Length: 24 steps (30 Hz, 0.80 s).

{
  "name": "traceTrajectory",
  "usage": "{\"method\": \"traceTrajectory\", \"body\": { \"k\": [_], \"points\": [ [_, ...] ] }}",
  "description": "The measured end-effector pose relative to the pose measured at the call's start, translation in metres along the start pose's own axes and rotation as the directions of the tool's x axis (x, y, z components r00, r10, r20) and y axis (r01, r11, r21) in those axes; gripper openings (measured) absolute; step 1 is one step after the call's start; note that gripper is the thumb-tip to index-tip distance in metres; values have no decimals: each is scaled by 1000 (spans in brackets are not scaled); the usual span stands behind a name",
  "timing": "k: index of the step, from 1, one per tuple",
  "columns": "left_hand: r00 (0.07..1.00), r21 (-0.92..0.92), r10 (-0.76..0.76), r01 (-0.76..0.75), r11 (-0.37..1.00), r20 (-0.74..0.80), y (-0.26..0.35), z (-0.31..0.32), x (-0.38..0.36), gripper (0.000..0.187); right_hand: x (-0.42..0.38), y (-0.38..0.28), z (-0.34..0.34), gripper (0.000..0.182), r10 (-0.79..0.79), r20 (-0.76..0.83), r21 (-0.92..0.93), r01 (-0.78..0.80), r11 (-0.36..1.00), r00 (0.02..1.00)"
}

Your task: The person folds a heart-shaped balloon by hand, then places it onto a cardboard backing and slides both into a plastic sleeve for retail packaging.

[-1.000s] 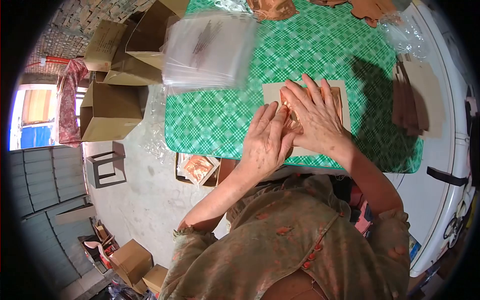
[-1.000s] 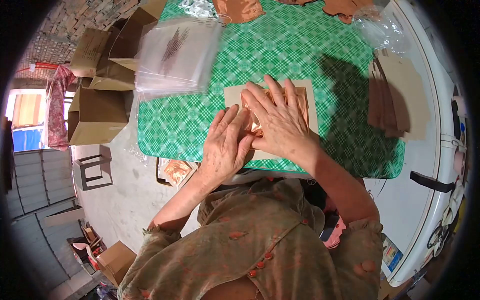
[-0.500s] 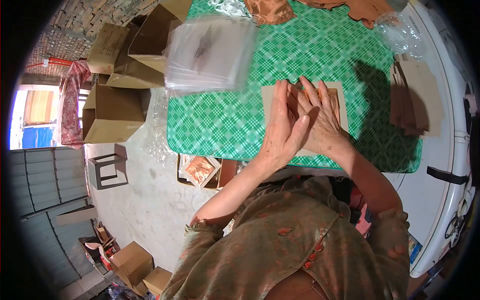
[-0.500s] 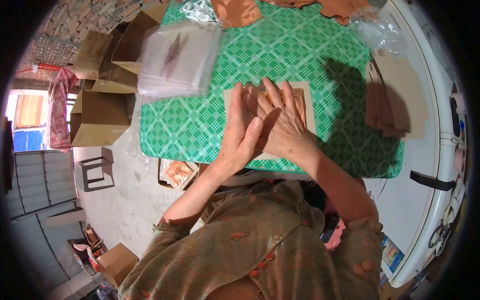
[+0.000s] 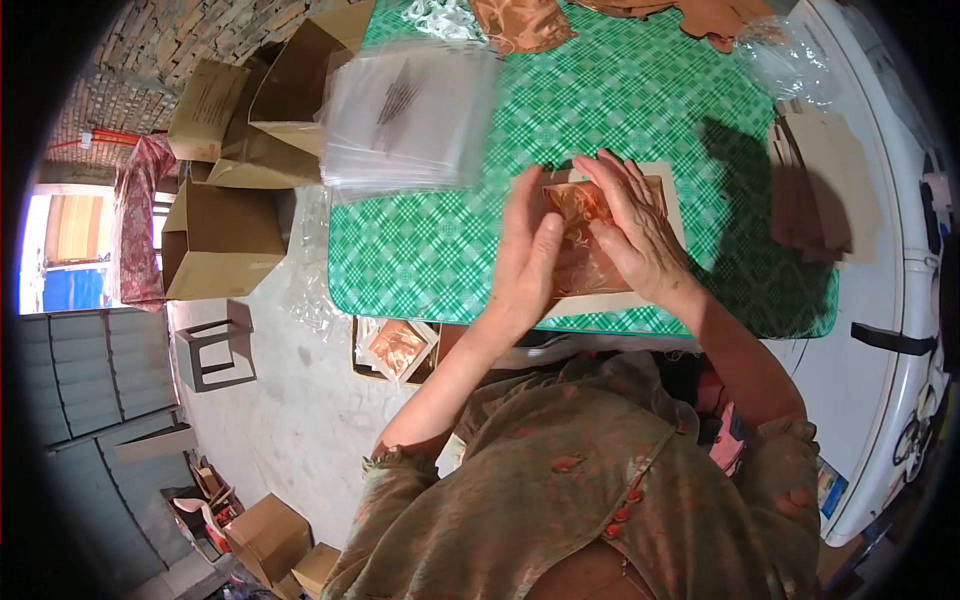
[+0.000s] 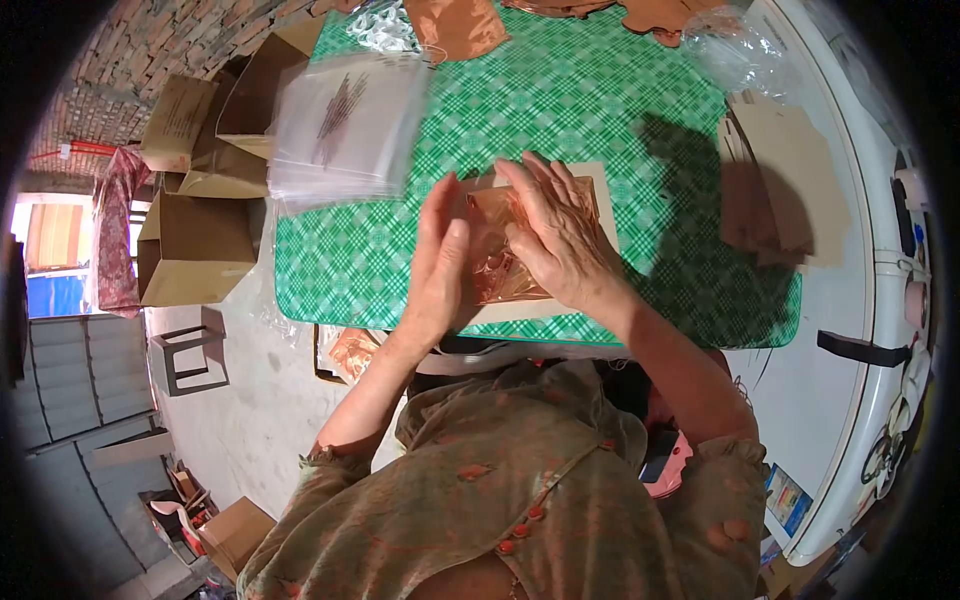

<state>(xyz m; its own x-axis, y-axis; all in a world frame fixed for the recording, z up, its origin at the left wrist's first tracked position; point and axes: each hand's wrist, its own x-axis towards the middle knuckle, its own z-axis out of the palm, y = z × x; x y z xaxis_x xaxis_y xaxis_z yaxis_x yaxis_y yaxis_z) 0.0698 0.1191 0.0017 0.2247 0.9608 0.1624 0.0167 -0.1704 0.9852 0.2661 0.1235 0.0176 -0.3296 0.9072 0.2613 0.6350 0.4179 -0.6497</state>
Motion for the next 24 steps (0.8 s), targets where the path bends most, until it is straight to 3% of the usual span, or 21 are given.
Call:
{"method": "traceTrajectory", "body": {
  "k": [3,8,9,15,19,21,24],
  "points": [
    [999,36,20,-19,999,-31,22,-2,9,62,0,1,1,66,-6,12,-25,6,1000,1000],
    [985,362,165,-168,917,39,2,18,27,60,-3,7,7,63,-14,-28,-44,12,999,1000],
    [979,316,196,-204,927,55,2,23,28,62,-3,8,7,63,-18,-45,-46,16,999,999],
    [985,420,121,-163,893,125,1,26,24,66,-5,9,6,60,13,-85,75,-6,997,996],
    [972,527,154,-227,819,180,-1,31,24,65,-4,4,-2,58,186,-55,530,-129,838,981],
    [958,635,173,-282,719,230,-8,36,24,65,-4,4,-4,57,258,-62,719,-136,681,964],
    [938,789,193,-348,507,289,-13,44,21,65,-4,13,7,56,286,-130,854,-40,519,949]
  ]
}}
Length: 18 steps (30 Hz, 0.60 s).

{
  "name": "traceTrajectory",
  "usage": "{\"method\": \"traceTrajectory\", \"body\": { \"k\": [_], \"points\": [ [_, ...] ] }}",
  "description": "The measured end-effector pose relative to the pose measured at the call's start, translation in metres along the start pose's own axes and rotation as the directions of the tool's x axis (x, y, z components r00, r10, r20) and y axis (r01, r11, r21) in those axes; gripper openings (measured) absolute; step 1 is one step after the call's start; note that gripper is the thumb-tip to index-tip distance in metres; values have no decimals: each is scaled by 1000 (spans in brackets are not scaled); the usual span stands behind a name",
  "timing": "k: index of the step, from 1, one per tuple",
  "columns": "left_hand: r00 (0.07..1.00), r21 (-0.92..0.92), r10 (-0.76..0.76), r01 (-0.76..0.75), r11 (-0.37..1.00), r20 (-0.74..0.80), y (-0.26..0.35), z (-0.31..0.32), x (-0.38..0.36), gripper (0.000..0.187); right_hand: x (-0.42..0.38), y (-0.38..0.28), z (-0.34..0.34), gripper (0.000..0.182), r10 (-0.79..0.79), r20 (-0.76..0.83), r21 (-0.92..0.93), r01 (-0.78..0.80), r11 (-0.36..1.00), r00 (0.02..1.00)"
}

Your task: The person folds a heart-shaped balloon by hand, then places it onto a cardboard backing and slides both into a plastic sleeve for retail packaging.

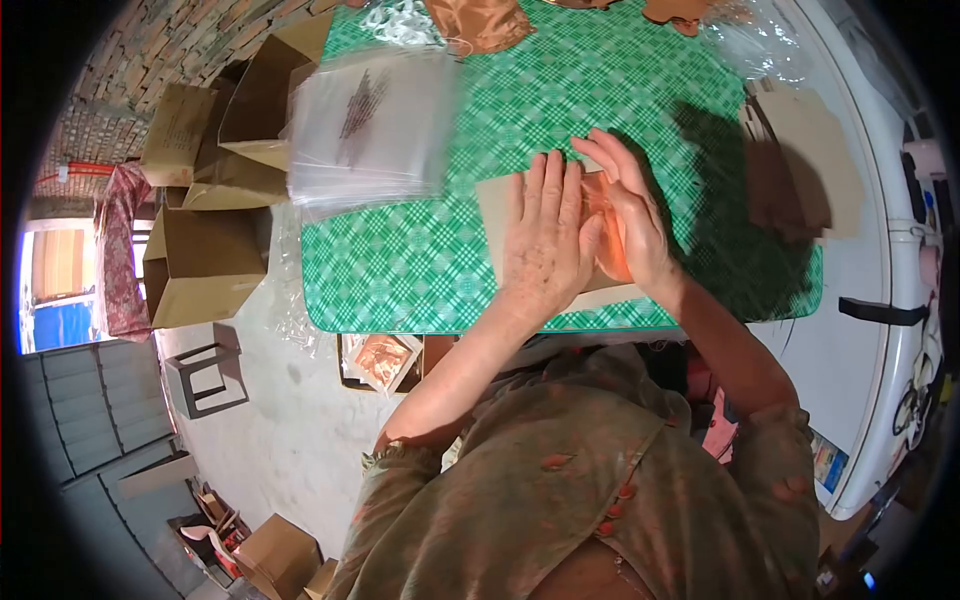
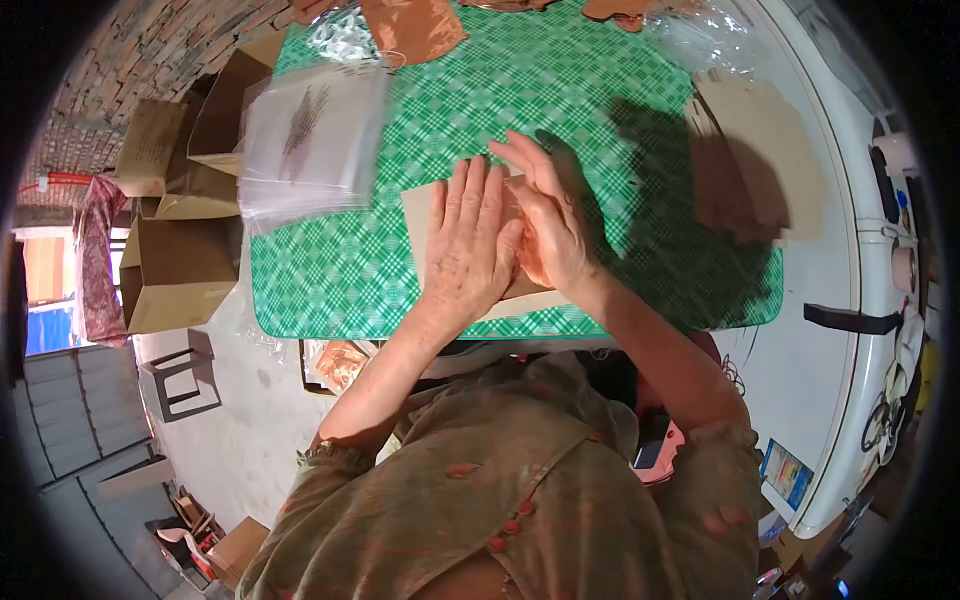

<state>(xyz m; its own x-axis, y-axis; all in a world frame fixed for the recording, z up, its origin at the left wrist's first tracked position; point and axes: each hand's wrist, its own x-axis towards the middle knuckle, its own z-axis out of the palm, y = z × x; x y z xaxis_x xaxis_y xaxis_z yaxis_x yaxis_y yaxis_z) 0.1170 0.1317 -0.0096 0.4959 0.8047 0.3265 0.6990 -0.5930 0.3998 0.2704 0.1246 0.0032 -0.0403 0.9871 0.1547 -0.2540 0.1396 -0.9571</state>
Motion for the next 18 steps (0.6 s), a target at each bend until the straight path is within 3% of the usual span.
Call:
{"method": "traceTrajectory", "body": {
  "k": [4,8,12,15,18],
  "points": [
    [1000,167,-1,0,986,10,5,1,1,67,3,2,-10,56,-22,-64,90,28,996,998],
    [1000,200,1,-4,980,15,6,3,1,68,9,1,-12,57,9,-223,274,54,960,975],
    [1000,225,10,-10,974,4,5,5,0,66,11,4,-21,58,32,-229,357,54,933,973],
    [1000,226,19,-15,974,-15,5,6,0,66,6,2,-34,55,16,-244,315,63,947,970],
    [999,223,25,-18,975,-28,5,6,-3,65,-19,-3,-51,52,23,-252,160,18,987,967]
  ]
}}
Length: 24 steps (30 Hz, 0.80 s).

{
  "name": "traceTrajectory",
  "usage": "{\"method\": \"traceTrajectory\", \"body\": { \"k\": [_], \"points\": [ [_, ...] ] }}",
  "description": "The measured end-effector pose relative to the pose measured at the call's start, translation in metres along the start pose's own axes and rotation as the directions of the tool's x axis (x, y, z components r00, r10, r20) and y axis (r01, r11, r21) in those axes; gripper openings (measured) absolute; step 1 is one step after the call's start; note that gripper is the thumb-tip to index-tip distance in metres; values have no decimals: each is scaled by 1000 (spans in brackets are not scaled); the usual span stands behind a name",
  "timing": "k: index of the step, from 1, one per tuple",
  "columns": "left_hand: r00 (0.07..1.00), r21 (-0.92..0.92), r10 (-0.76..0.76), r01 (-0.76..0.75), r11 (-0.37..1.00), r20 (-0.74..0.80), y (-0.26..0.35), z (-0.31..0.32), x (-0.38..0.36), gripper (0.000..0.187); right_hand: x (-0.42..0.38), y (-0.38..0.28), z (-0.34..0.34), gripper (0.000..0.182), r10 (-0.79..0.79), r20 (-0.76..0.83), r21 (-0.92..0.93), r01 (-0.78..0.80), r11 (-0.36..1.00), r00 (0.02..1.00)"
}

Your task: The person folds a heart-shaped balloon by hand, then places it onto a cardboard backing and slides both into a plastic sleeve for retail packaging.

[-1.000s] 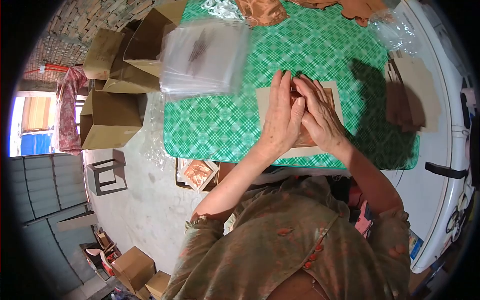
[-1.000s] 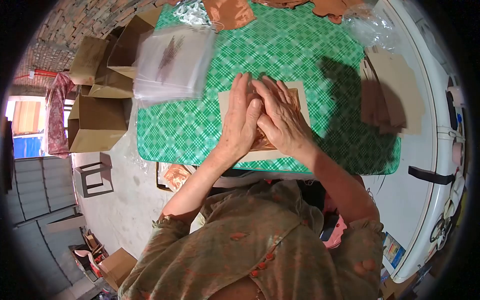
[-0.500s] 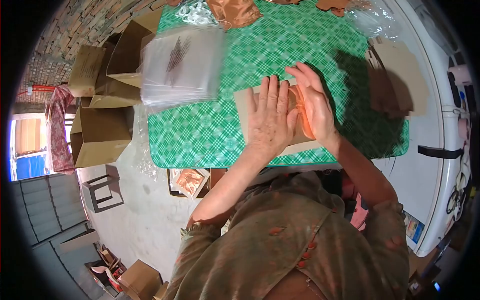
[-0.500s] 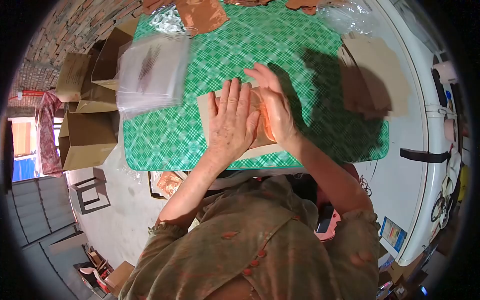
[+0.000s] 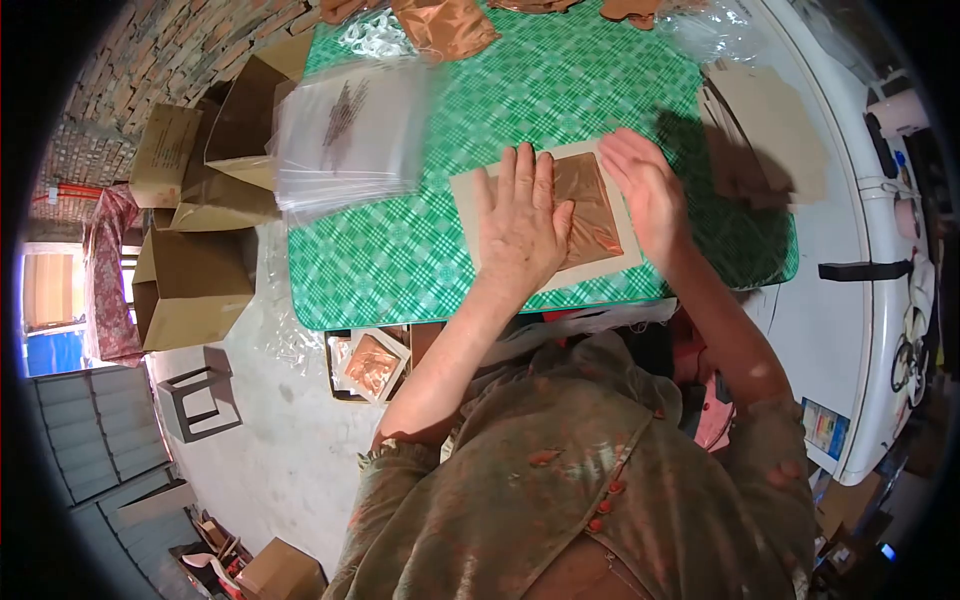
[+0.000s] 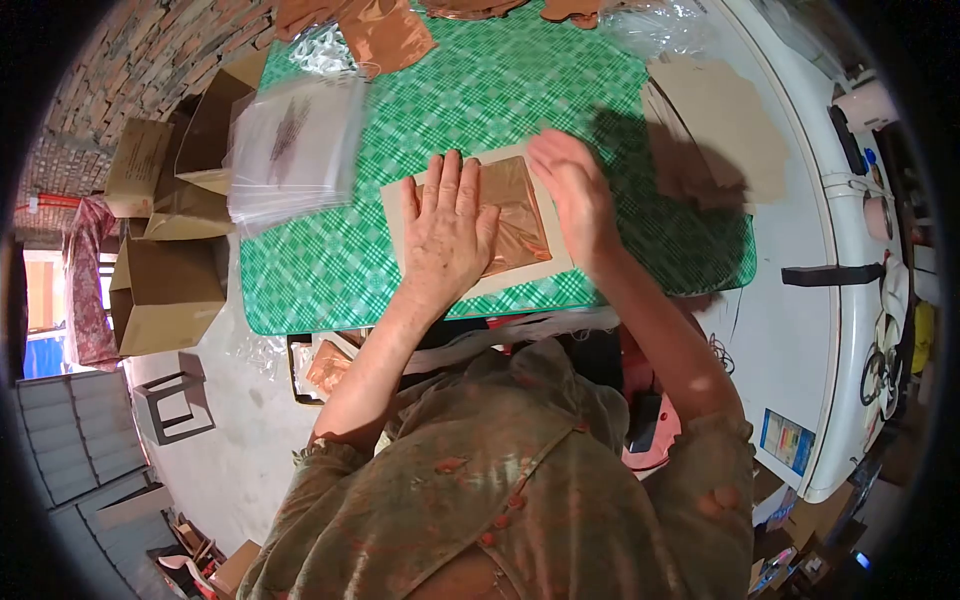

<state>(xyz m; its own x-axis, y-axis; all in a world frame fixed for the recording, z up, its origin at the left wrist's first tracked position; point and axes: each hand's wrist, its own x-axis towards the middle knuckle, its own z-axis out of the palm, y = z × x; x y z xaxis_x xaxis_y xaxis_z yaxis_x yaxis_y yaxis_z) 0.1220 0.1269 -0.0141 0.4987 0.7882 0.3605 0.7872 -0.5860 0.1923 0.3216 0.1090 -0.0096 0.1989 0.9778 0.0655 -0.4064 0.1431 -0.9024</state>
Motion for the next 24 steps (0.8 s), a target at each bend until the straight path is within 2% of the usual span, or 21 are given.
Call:
{"method": "traceTrajectory", "body": {
  "k": [1,2,4,6,8,11,14,15,18,19,22,23,24],
  "points": [
    [1000,-1,0,0,1000,-3,1,0,-1,65,-15,-7,1,44,4,-48,-58,-7,998,999],
    [1000,-5,-4,4,1000,8,3,-2,-3,66,-33,-20,2,40,25,-19,-239,-28,971,1000],
    [999,-12,-15,15,1000,36,9,-8,-13,66,-78,-47,5,33,88,25,-570,-59,820,996],
    [998,-34,-17,19,999,56,15,-15,-26,66,-126,-48,-7,24,260,188,-198,-223,954,947],
    [996,-44,-24,28,999,82,20,-19,-36,67,-168,-52,-4,18,503,165,-338,-430,837,849],
    [993,-39,-41,45,998,109,26,-20,-45,67,-198,-13,-11,16,470,208,-747,-170,642,858],
    [993,-33,-48,51,998,107,30,-19,-48,68,-190,17,2,19,380,273,-559,-176,811,884],
    [993,-41,-48,53,998,106,31,-19,-50,68,-182,28,7,28,368,292,-465,-205,861,883],
    [993,-50,-48,54,997,105,31,-18,-53,70,-174,38,27,39,547,166,-208,-513,833,820],
    [993,-51,-45,51,997,107,31,-19,-54,71,-174,39,33,53,631,143,-100,-623,776,763],
    [992,-87,-56,66,994,110,29,-15,-58,73,-170,47,45,63,545,228,50,-569,821,806],
    [992,-99,-63,73,992,107,29,-15,-59,73,-173,51,48,70,549,176,63,-566,822,817],
    [992,-112,-68,80,991,105,30,-15,-59,73,-174,57,41,71,563,213,33,-582,813,799]
  ]
}}
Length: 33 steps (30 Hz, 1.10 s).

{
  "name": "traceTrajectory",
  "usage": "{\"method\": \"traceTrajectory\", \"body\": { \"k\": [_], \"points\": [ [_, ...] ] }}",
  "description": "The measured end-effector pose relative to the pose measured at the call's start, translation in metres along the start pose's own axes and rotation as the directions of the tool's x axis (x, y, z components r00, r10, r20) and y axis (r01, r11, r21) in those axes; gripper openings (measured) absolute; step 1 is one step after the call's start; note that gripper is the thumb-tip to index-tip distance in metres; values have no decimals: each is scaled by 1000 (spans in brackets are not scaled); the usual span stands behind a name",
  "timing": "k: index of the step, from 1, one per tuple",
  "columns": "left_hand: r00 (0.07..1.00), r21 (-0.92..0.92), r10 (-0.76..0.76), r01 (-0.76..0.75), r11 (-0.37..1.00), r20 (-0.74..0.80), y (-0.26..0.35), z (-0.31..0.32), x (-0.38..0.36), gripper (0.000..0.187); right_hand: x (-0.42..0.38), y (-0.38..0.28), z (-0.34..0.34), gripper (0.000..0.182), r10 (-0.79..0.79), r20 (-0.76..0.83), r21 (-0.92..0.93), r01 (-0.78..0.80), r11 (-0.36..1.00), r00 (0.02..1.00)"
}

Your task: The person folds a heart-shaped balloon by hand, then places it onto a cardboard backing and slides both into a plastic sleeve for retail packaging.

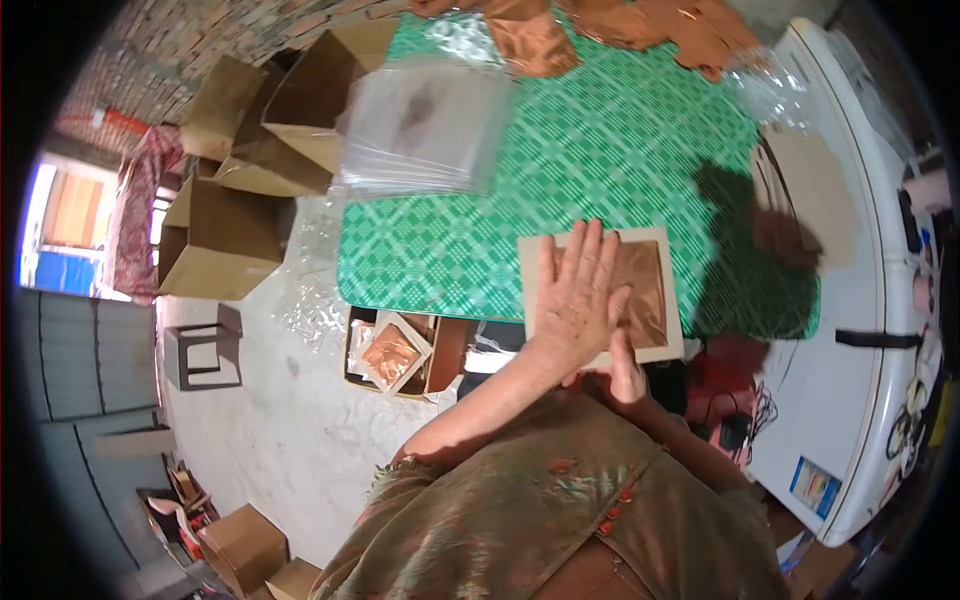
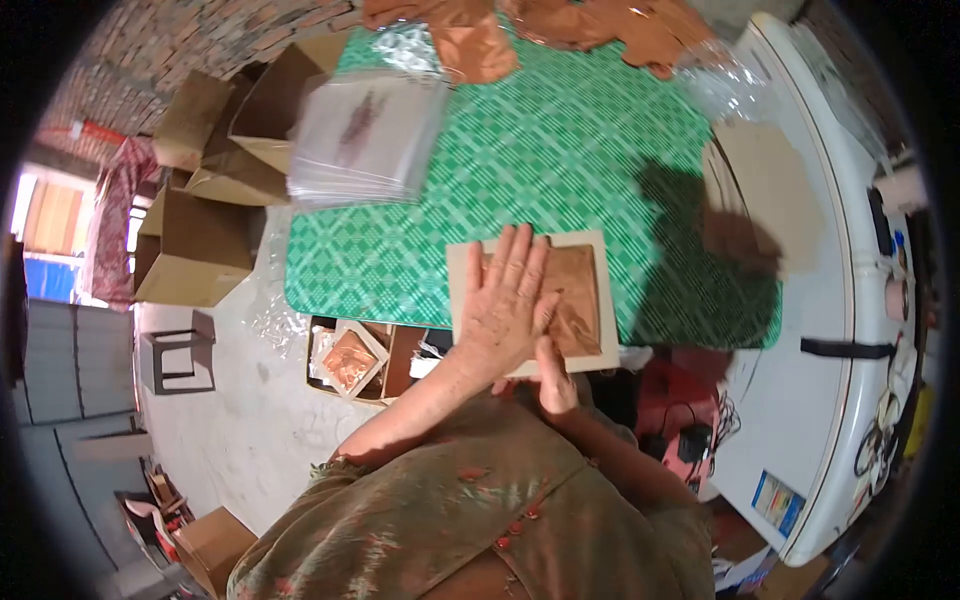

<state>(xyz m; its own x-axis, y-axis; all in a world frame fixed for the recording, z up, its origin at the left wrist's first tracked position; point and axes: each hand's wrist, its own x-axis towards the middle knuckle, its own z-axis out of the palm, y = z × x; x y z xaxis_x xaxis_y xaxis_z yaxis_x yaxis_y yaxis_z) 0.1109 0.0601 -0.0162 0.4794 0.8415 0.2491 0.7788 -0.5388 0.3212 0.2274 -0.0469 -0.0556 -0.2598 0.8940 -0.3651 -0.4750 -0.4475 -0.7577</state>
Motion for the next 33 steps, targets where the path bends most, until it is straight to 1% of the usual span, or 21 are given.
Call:
{"method": "traceTrajectory", "body": {
  "k": [2,3,5,6,8,9,11,12,13,14,15,17,18,19,22,24,26,27,28,31,33],
  "points": [
    [1000,-40,-1,0,999,-24,0,-1,-1,72,-1,-3,8,81,-21,-78,-90,14,996,997],
    [999,-56,5,-8,998,-42,-1,-2,0,71,-2,-5,9,78,15,-113,-71,-24,997,993],
    [997,-157,16,-29,987,-79,-4,-6,-1,70,-4,-11,12,72,34,-73,-36,-37,999,997],
    [996,-174,5,-21,984,-94,-8,-11,2,70,-5,-13,11,70,43,-56,-19,-44,999,998],
    [993,-213,-15,-11,977,-119,-21,-23,11,70,-8,-14,6,62,130,-53,88,-125,988,990],
    [972,-236,2,-59,970,-236,-38,-34,22,69,-8,-16,5,70,121,-53,59,-118,991,991],
    [911,-187,-47,-33,982,-410,-73,-63,49,61,-11,-17,4,74,106,-87,51,-102,994,991],
    [891,-112,-68,20,994,-449,-98,-69,63,59,-12,-17,4,76,98,-103,47,-94,995,990],
    [878,-100,-98,57,993,-468,-123,-72,75,56,-15,-16,-2,75,90,-81,24,-89,996,993],
    [855,-19,-118,126,992,-505,-149,-67,85,52,-15,-19,-2,70,82,-47,21,-81,996,996],
    [843,38,-97,138,990,-530,-171,-69,93,42,-15,-22,-2,65,73,-12,19,-73,997,997],
    [879,-31,-199,207,978,-434,-209,-61,104,35,-13,-27,2,60,7,26,18,-7,1000,1000],
    [891,-63,-251,246,967,-378,-214,-61,107,31,-13,-28,5,57,-22,42,19,22,1000,999],
    [874,-61,-247,244,968,-420,-215,-57,109,25,-14,-32,7,51,-30,30,32,29,999,999],
    [870,-60,-237,235,970,-432,-220,-53,109,21,-14,-45,16,49,-55,-1,-50,55,997,998],
    [864,-71,-250,244,967,-437,-221,-52,109,19,-15,-58,21,48,-143,-16,-293,132,947,990],
    [859,-78,-279,272,959,-429,-221,-51,108,15,-16,-70,27,49,-179,-37,-432,146,890,983],
    [857,-79,-299,294,953,-420,-220,-51,109,12,-16,-75,31,50,-172,-59,-455,127,881,983],
    [854,-79,-318,314,946,-412,-218,-53,110,9,-16,-75,30,51,-162,-61,-450,117,885,985],
    [879,-115,-244,216,970,-410,-224,-59,111,7,-13,-70,22,56,-121,-30,-373,101,922,992],
    [890,-254,-327,252,934,-319,-228,-65,112,9,-12,-66,17,59,-90,4,-282,88,955,996]
  ]
}}
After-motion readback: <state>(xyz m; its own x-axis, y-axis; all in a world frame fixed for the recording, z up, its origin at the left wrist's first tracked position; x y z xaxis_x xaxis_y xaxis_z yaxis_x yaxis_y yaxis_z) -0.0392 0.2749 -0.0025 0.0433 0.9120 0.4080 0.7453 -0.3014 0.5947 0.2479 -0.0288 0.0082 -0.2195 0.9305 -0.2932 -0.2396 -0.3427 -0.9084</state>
